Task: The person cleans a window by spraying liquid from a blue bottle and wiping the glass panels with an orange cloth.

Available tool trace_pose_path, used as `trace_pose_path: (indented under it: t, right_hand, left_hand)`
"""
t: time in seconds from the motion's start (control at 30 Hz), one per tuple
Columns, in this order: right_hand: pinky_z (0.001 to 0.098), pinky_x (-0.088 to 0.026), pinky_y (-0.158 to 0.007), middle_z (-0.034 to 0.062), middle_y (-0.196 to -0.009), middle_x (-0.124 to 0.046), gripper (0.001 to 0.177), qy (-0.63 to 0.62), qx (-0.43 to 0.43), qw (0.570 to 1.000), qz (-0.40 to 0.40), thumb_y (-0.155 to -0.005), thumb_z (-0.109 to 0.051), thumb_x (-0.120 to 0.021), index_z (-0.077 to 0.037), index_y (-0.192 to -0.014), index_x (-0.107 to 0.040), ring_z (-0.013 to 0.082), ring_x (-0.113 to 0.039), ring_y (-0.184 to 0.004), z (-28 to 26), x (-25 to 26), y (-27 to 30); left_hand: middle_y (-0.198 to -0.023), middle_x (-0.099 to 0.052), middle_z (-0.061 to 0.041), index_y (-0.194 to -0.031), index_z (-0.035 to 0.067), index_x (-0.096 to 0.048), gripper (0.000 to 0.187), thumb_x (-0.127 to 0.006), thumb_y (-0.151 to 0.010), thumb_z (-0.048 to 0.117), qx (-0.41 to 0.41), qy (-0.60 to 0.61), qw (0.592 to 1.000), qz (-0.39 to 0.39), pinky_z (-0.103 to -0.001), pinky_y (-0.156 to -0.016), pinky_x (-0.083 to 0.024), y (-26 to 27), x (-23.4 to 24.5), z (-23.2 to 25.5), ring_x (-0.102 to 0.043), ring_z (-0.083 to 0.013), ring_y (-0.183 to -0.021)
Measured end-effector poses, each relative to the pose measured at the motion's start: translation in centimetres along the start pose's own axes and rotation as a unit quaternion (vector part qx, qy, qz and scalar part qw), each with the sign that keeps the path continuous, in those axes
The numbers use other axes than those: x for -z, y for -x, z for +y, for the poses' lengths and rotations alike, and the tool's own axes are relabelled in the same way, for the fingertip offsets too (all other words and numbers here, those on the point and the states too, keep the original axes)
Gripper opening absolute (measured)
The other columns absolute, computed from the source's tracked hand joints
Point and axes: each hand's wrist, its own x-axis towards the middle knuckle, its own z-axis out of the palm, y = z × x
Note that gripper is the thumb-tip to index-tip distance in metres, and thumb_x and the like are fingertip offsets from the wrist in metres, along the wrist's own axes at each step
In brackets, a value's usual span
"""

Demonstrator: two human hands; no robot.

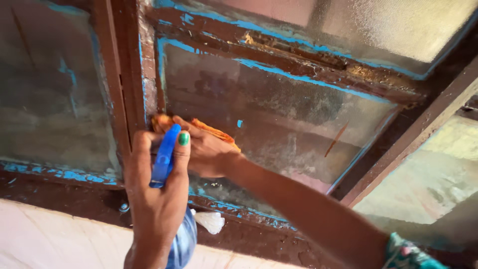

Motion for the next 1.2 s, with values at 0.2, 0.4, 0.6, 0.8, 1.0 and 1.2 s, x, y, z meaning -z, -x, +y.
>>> trace_pose_path:
  t: [0.2, 0.4, 0.6, 0.8, 1.0, 1.2]
  right_hand:
    - [0.0528, -0.021, -0.127, 0.0195, -0.160, -0.037, 0.093, 0.195, 0.257, 0.940, -0.111, -0.068, -0.027, -0.080, -0.012, -0.154, -0.046, 0.0379, -0.027, -0.151, 1.7, 6.6, -0.4]
    - [0.0532, -0.024, -0.136, 0.0215, -0.169, -0.035, 0.056, 0.333, 0.141, 0.922, 0.140, -0.098, -0.023, -0.067, -0.005, -0.149, -0.057, 0.0364, -0.028, -0.161, 2.5, 11.8, 0.4]
    - [0.0550, -0.018, -0.134, 0.0176, -0.171, -0.032, 0.063, 0.367, 0.083, 0.918, 0.126, -0.101, -0.035, -0.063, -0.011, -0.159, -0.051, 0.0338, -0.023, -0.161, 2.0, 7.5, 1.0]
    - [0.0515, -0.013, -0.131, 0.0124, -0.169, -0.030, 0.080, 0.317, 0.107, 0.942, 0.015, -0.088, -0.039, -0.060, -0.018, -0.162, -0.041, 0.0312, -0.019, -0.158, 0.9, 2.6, 1.9]
    - [0.0481, -0.026, -0.130, 0.0078, -0.153, -0.053, 0.060, 0.227, 0.194, 0.946, -0.130, -0.085, -0.027, -0.068, -0.013, -0.142, -0.061, 0.0283, -0.039, -0.150, 1.4, -0.9, 7.1]
    - [0.0564, -0.025, -0.128, 0.0071, -0.133, -0.064, 0.037, 0.281, 0.324, 0.848, -0.311, -0.079, -0.028, -0.073, -0.012, -0.112, -0.077, 0.0333, -0.045, -0.143, 2.7, 5.1, 9.2]
  left_hand:
    - [-0.075, -0.051, -0.008, -0.092, 0.004, -0.056, 0.030, -0.072, -0.102, 0.027, 0.068, 0.003, 0.996, -0.058, -0.035, -0.064, -0.042, -0.1, 0.3, 1.4, -0.048, -0.0185, -0.070]
    - [-0.075, -0.054, -0.006, -0.095, 0.003, -0.053, 0.032, -0.070, -0.103, 0.029, 0.059, 0.064, 0.994, -0.066, -0.034, -0.061, -0.043, -0.6, -0.6, 2.1, -0.049, -0.0165, -0.065]
    - [-0.082, -0.056, -0.008, -0.104, 0.003, -0.055, 0.027, -0.069, -0.106, 0.026, 0.039, 0.039, 0.997, -0.056, -0.036, -0.066, -0.044, 0.4, -0.8, 1.3, -0.054, -0.0191, -0.073]
    - [-0.097, -0.056, -0.010, -0.110, 0.004, -0.054, 0.026, -0.068, -0.111, 0.025, 0.010, 0.026, 0.999, -0.034, -0.036, -0.079, -0.045, 1.5, -0.9, 0.8, -0.055, -0.0204, -0.089]
    - [-0.090, -0.057, -0.011, -0.107, 0.002, -0.055, 0.028, -0.072, -0.104, 0.024, 0.019, -0.020, 0.999, -0.020, -0.038, -0.073, -0.043, 3.1, -0.9, 1.2, -0.054, -0.0206, -0.082]
    - [-0.076, -0.057, -0.006, -0.098, 0.004, -0.057, 0.023, -0.072, -0.101, 0.022, 0.033, 0.046, 0.997, -0.049, -0.032, -0.061, -0.044, 4.9, -2.7, 3.5, -0.054, -0.0142, -0.066]
